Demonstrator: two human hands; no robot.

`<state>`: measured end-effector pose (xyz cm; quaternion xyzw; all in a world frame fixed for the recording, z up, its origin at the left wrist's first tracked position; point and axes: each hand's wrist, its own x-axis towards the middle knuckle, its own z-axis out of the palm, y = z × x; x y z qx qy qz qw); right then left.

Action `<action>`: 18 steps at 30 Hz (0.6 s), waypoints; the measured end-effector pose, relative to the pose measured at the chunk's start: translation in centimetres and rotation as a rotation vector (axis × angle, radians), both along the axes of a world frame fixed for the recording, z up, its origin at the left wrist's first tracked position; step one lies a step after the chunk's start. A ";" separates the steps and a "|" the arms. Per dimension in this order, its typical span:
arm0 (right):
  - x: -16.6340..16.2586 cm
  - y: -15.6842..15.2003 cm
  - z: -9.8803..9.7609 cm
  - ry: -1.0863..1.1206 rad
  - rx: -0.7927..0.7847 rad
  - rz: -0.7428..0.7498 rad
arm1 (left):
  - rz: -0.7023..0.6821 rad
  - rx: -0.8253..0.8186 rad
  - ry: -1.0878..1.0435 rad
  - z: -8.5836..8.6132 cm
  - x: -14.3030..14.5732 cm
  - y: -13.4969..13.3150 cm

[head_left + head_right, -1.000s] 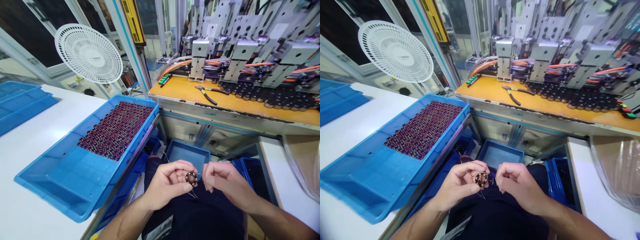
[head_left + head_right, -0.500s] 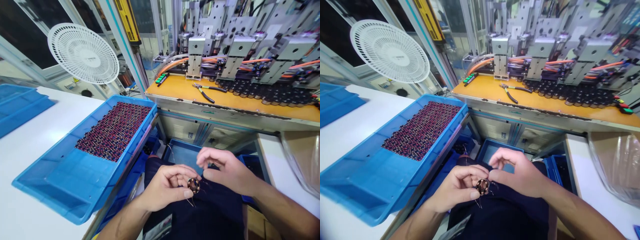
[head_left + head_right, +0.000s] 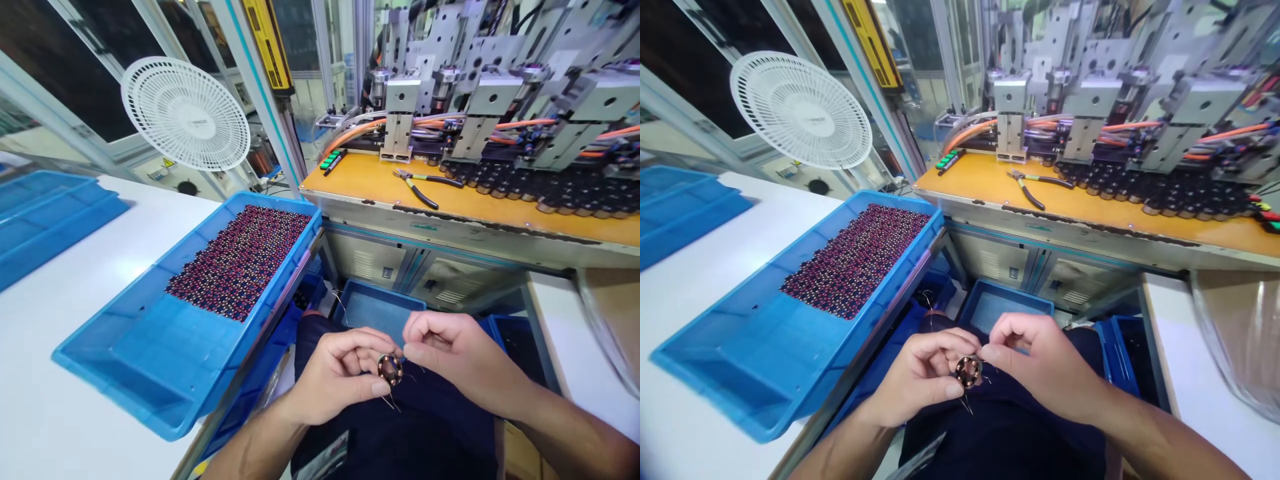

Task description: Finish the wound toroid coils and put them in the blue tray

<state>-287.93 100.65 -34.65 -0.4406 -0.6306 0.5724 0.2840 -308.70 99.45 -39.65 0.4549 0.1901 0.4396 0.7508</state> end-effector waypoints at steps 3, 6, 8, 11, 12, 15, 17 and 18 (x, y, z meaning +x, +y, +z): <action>0.2 -0.4 0.9 -0.025 -0.105 0.045 | 0.009 0.074 0.003 0.2 0.3 0.2; 0.3 -0.5 1.4 -0.075 -0.126 0.082 | 0.008 0.087 0.016 0.3 0.5 0.2; 0.3 -0.6 1.4 -0.109 -0.101 0.102 | 0.001 0.076 0.017 0.3 0.5 0.1; 0.2 -0.7 1.3 -0.129 0.016 0.125 | -0.018 0.034 -0.007 0.3 0.5 0.0; 0.2 -0.8 1.2 -0.129 0.064 0.128 | -0.025 0.021 -0.019 0.2 0.4 0.0; 0.0 -1.0 1.1 -0.102 0.161 0.123 | -0.031 0.024 -0.046 0.0 0.4 0.0; 0.0 -1.2 1.0 -0.070 0.182 0.113 | -0.014 0.047 -0.049 -0.1 0.4 0.0; 0.0 -1.3 0.9 -0.062 0.182 0.111 | -0.004 0.061 -0.053 -0.2 0.4 0.1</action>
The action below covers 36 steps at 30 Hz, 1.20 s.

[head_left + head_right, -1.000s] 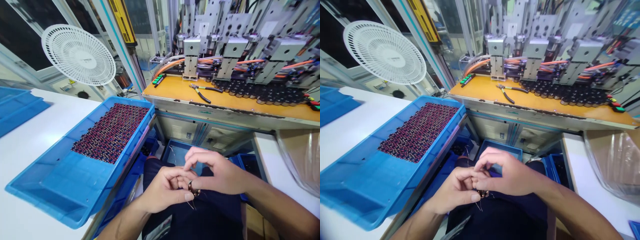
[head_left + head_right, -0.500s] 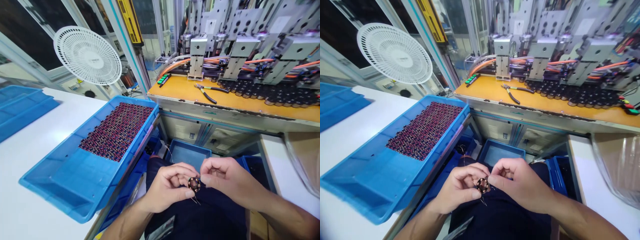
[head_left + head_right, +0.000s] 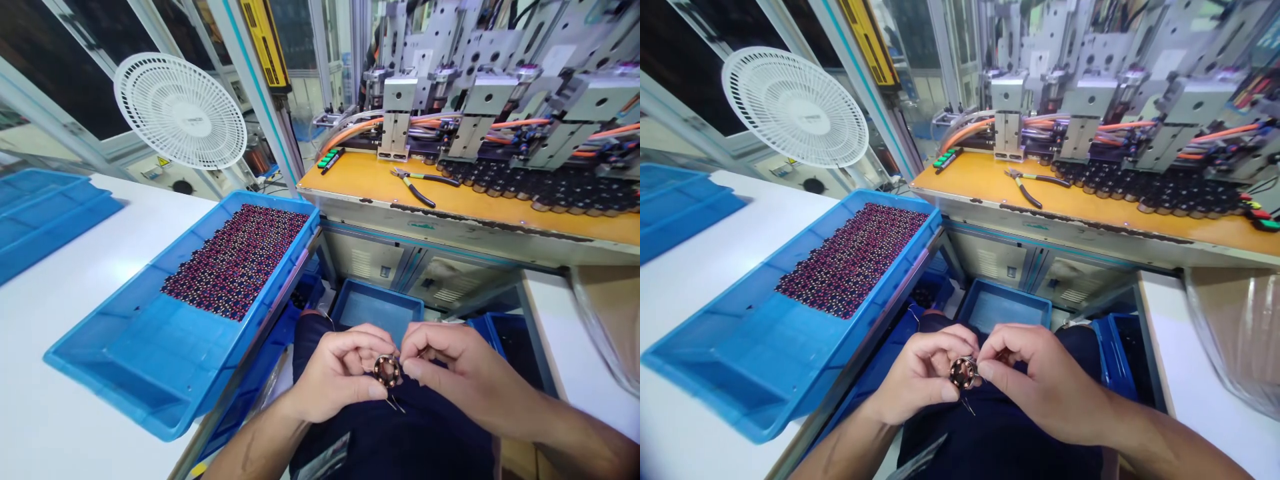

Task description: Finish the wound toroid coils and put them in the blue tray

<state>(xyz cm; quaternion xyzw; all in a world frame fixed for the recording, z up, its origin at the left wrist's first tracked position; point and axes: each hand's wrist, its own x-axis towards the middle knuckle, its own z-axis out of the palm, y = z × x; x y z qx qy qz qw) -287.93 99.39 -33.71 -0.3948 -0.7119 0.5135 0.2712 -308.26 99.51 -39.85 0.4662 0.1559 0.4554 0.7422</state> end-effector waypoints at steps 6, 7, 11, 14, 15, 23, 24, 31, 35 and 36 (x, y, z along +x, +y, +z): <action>-0.1 -0.7 -0.2 -0.008 0.026 -0.001 | 0.046 0.056 -0.004 0.0 0.3 0.0; -0.1 -0.8 -0.2 -0.007 0.039 0.000 | 0.047 0.060 -0.004 0.1 0.3 0.0; -0.1 -1.1 -0.1 -0.034 0.078 0.007 | 0.040 0.074 0.005 0.3 0.2 -0.1; 0.6 -1.0 0.0 -0.078 0.122 0.098 | 0.024 0.043 -0.005 0.4 0.1 -0.2; 0.9 -0.8 0.1 -0.089 0.187 0.114 | 0.013 0.028 -0.022 0.4 0.1 -0.2; 1.3 0.4 -0.8 -0.144 0.752 0.190 | -0.185 -0.162 -0.174 0.1 0.4 -0.3; 1.2 0.5 -0.9 -0.131 0.764 0.206 | -0.201 -0.179 -0.197 0.0 0.5 -0.4; 0.6 1.0 -0.6 -0.055 0.806 0.208 | -0.208 -0.235 -0.215 -0.5 0.6 -0.5; 0.5 1.0 -0.7 -0.047 0.850 0.175 | -0.190 -0.231 -0.192 -0.5 0.7 -0.4; 0.5 0.9 -0.8 -0.048 0.859 0.168 | -0.182 -0.233 -0.184 -0.5 0.7 -0.4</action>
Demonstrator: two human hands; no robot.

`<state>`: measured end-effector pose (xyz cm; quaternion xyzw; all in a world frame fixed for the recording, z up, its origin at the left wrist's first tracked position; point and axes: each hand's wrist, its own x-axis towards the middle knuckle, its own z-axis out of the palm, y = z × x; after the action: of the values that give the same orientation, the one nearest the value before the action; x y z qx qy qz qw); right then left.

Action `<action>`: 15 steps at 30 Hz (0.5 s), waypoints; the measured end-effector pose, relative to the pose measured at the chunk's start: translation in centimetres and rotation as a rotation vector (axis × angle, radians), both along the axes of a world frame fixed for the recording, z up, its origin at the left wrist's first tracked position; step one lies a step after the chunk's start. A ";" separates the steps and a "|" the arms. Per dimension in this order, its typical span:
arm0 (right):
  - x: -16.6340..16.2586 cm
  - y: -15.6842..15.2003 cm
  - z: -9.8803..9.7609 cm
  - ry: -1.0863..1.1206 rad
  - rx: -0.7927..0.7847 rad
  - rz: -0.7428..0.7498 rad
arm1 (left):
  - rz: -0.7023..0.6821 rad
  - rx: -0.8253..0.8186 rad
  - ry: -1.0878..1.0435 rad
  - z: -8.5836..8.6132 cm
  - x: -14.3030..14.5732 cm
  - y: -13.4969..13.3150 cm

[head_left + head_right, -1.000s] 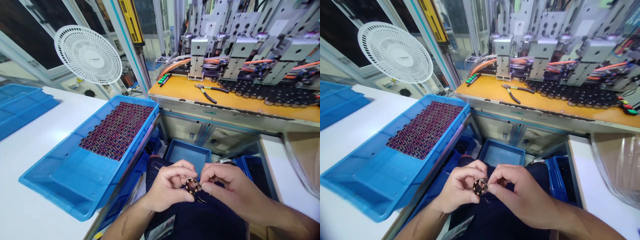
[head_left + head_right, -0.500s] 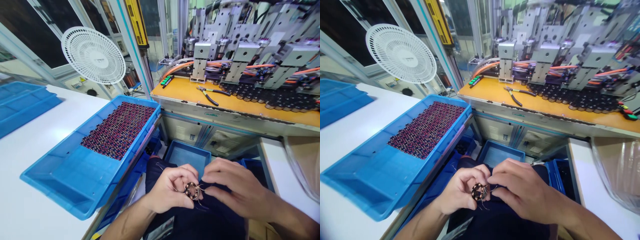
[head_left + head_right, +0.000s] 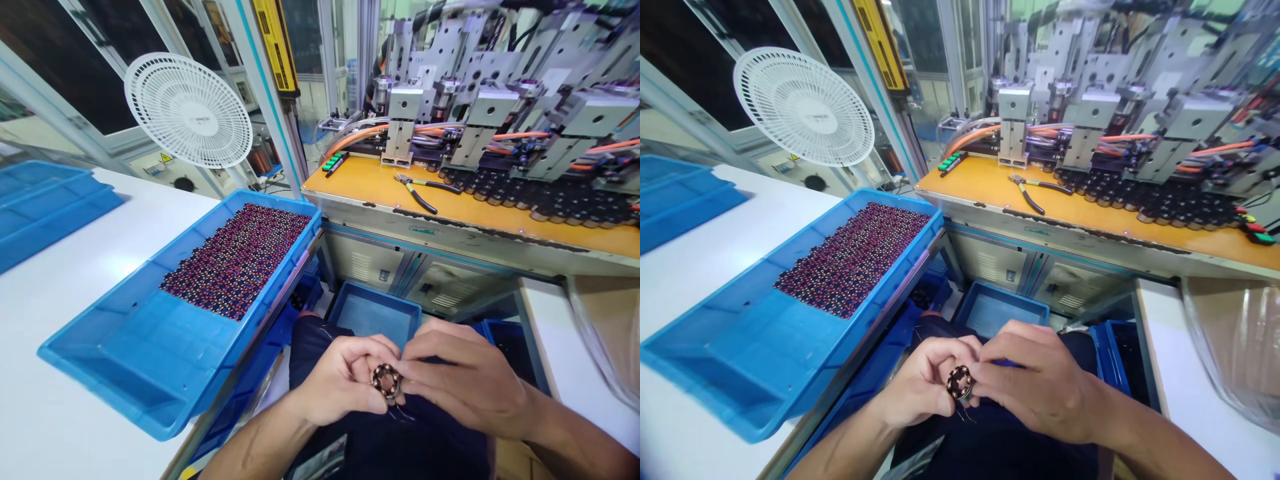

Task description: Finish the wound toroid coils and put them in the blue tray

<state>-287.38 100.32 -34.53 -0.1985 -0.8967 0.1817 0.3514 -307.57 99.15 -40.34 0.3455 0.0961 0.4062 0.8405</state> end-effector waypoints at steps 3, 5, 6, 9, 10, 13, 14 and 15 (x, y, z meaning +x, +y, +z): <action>0.0 -0.1 -0.4 0.014 0.017 -0.009 | 0.019 0.000 0.025 0.0 0.1 0.0; 0.0 -0.1 -0.5 0.030 0.017 -0.016 | 0.032 0.012 0.043 0.0 0.1 0.1; 0.0 -0.1 -0.5 0.038 0.014 -0.021 | 0.039 0.020 0.056 0.0 0.1 0.1; -0.2 -0.3 -0.7 0.056 -0.005 -0.039 | 0.102 0.087 0.114 0.1 0.0 0.1; -0.3 -0.4 -0.7 0.062 -0.011 -0.050 | 0.137 0.125 0.135 0.2 0.0 0.2; -0.7 -0.9 -1.2 0.102 -0.073 -0.130 | 0.258 0.281 0.216 0.4 0.1 0.2; -0.9 -1.1 -1.5 0.124 -0.094 -0.167 | 0.298 0.333 0.229 0.4 0.1 0.1; -1.0 -1.3 -1.7 0.148 -0.105 -0.200 | 0.333 0.369 0.236 0.4 0.1 0.1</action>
<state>-288.42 99.05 -36.27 -0.2910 -0.8333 0.2065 0.4222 -307.46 99.28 -39.96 0.5173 0.1733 0.5062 0.6679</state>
